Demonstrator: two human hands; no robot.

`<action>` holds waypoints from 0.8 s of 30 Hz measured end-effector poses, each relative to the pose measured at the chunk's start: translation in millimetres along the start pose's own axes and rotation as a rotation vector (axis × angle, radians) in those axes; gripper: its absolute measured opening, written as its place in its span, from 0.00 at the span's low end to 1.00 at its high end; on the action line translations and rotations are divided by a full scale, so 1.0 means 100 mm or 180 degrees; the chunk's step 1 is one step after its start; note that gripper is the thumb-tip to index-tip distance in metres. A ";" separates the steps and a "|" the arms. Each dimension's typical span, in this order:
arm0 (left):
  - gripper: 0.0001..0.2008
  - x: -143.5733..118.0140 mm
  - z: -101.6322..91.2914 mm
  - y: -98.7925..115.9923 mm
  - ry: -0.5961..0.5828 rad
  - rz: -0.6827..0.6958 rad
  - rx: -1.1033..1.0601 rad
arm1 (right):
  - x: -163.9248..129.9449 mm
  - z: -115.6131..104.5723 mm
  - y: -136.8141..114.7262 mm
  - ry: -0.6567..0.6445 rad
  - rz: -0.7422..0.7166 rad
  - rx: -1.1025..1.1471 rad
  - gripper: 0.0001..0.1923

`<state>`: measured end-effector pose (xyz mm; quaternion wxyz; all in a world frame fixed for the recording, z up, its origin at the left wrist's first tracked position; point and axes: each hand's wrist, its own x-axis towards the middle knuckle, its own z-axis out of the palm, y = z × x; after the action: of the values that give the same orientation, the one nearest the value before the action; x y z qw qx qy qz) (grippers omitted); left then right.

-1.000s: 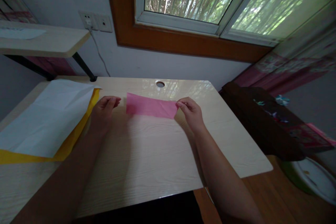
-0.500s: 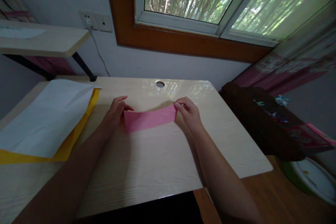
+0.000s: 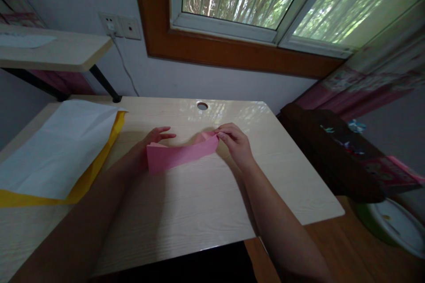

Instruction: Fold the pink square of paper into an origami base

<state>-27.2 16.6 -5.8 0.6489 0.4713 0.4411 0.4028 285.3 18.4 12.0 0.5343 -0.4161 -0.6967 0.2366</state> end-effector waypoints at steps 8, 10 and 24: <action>0.28 -0.08 0.09 0.04 -0.0288 -0.0152 0.0016 | 0.00 0.04 -0.05 -0.0089 -0.0034 0.0211 0.06; 0.30 -0.09 0.11 0.03 -0.0371 -0.0136 -0.0069 | 0.00 0.06 -0.06 -0.0061 0.0024 0.0266 0.06; 0.24 0.06 0.00 0.04 0.1109 0.0361 -0.0950 | -0.08 0.15 0.19 -0.0201 0.1521 0.1282 0.38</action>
<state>-25.6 23.2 -3.4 0.6018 0.3175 0.4548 0.5746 278.2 23.8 -11.1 0.5134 -0.4463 -0.5346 0.5015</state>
